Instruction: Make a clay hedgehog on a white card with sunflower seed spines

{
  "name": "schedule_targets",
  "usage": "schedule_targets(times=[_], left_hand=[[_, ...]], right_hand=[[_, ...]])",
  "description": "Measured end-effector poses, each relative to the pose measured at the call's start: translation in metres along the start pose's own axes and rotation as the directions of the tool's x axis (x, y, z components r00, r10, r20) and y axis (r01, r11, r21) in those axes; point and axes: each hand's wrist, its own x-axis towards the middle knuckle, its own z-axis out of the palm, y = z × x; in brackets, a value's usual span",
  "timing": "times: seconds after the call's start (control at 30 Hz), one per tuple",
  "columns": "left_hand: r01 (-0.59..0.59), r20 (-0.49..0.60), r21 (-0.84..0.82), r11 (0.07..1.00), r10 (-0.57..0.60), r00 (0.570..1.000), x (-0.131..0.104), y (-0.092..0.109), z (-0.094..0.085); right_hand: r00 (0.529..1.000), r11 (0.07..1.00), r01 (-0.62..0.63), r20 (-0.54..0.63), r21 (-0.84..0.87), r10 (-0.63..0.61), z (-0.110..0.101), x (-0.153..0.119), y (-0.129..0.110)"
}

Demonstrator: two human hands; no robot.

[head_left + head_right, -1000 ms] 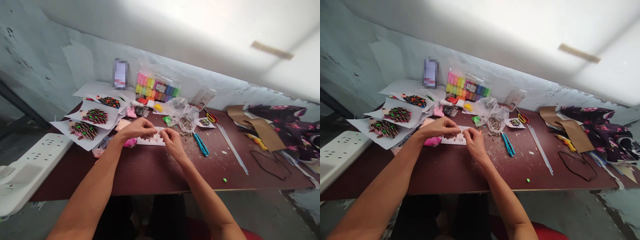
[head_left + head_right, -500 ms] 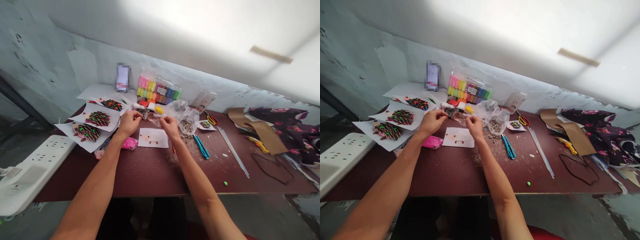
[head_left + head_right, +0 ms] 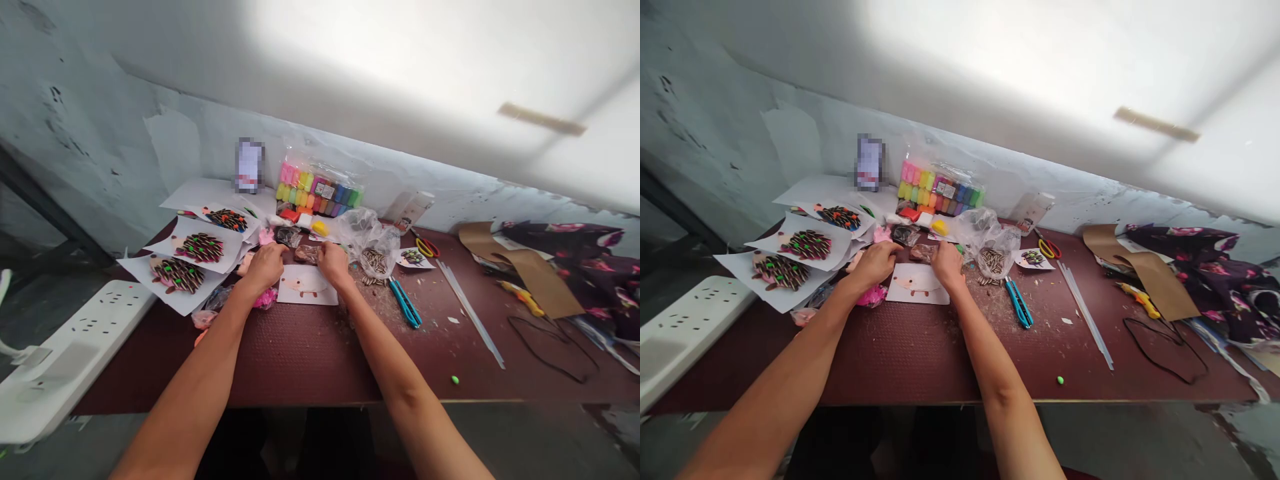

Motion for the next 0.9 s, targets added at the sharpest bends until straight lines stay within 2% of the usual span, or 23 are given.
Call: schedule_targets(times=[0.1, 0.2, 0.37, 0.5, 0.57, 0.67, 0.77, 0.8, 0.83, 0.9], left_hand=[[-0.012, 0.019, 0.021, 1.0, 0.011, 1.0, 0.001, -0.001, 0.001], [-0.027, 0.003, 0.033, 0.999, 0.027, 1.0, 0.001, -0.002, 0.002], [-0.038, -0.067, 0.036, 0.999, 0.04, 0.997, 0.001, -0.002, 0.003], [-0.028, -0.092, -0.008, 1.0, 0.027, 0.995, 0.001, -0.002, 0.003], [-0.021, -0.095, -0.08, 0.997, 0.013, 0.995, 0.002, -0.002, 0.002], [0.031, -0.163, -0.247, 0.968, -0.073, 0.984, 0.006, -0.001, 0.003], [0.068, -0.305, -0.435, 0.898, -0.218, 0.927, 0.009, 0.0, 0.001], [0.065, -0.316, -0.51, 0.858, -0.258, 0.913, 0.009, 0.001, 0.0], [0.062, -0.292, -0.594, 0.802, -0.287, 0.913, 0.008, 0.003, -0.002], [0.072, -0.119, -0.792, 0.606, -0.269, 0.956, 0.006, 0.008, -0.006]], right_hand=[[0.988, 0.985, 0.122, -0.083, -0.121, -0.133, 0.002, 0.0, -0.009], [0.975, 0.968, 0.209, -0.04, -0.142, -0.217, 0.007, 0.007, -0.021], [0.991, 0.969, 0.126, -0.014, -0.21, -0.132, 0.02, 0.026, -0.042], [0.996, 0.985, 0.086, -0.003, -0.148, -0.087, 0.027, 0.035, -0.047], [0.998, 0.997, 0.062, -0.014, -0.036, -0.063, 0.027, 0.037, -0.046], [0.997, 0.959, 0.083, -0.033, 0.272, -0.077, 0.021, 0.036, -0.041], [0.994, 0.773, 0.101, -0.023, 0.626, -0.111, 0.009, 0.029, -0.033], [0.993, 0.699, 0.091, -0.008, 0.709, -0.121, 0.004, 0.025, -0.03], [0.989, 0.624, 0.092, 0.003, 0.776, -0.149, -0.001, 0.019, -0.028], [0.976, 0.497, 0.103, 0.009, 0.862, -0.218, -0.011, 0.006, -0.023]])
